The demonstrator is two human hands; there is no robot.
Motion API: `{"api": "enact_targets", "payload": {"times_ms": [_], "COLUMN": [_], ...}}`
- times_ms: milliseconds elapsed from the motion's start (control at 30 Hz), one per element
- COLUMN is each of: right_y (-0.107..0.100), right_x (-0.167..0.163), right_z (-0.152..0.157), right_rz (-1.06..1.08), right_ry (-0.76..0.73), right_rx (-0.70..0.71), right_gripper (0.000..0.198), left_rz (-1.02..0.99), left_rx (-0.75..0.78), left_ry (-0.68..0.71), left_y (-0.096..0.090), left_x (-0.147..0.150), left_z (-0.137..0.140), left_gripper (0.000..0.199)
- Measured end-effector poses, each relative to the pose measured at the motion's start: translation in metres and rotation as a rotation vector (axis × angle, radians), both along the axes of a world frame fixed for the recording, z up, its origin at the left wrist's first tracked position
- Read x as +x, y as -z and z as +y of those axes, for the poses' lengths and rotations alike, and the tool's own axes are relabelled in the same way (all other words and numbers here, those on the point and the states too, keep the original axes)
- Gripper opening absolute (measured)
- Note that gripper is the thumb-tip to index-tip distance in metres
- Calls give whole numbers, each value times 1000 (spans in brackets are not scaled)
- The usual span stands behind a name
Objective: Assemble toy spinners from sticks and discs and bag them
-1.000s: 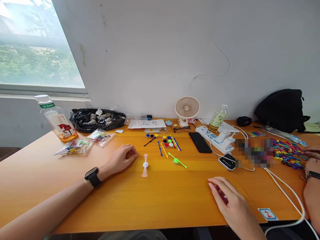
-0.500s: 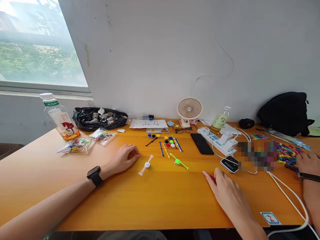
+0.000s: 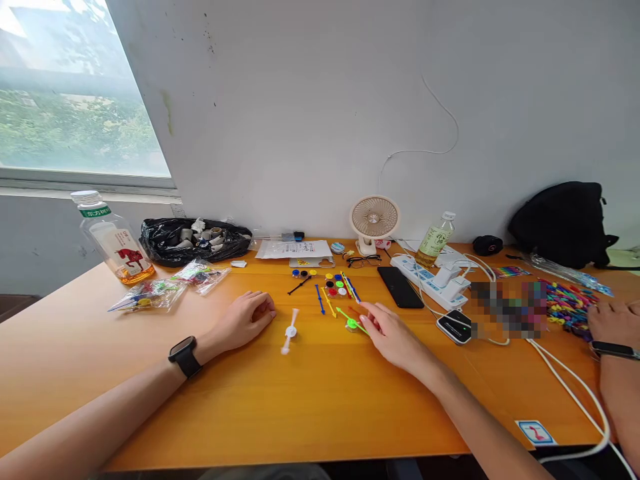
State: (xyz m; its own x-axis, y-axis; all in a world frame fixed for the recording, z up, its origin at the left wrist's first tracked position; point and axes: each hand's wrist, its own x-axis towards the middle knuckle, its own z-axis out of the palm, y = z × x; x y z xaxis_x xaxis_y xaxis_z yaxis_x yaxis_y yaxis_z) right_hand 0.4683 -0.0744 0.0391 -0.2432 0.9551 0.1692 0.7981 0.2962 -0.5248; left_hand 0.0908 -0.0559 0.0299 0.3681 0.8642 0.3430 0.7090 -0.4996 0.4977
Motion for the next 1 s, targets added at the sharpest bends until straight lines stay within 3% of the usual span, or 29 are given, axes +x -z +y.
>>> {"api": "enact_targets", "payload": {"times_ms": [133,267,500,733,1000], "right_y": [-4,-12,-43,-67,-47], "right_x": [-23,-39,-58,-91,-119], "right_z": [-1,-9,-3,35,73], "right_rz": [-26,-96,-323,-393,-647], "right_ry": [-36,-102,-87,-118,-43], "right_rx": [-1,6,252,38,-21], "right_gripper": [52,38,29,19,11], "left_rz": [4,7,2,7,17], "left_rx": [1,0,-18,-21,-15], "left_ry": [2,3,2,1,2], "left_y": [1,1,2,1,2], "left_x": [0,0,-1,-1,-1], "left_z": [0,1,1,0,2], "left_gripper": [7,7,8,7,6]}}
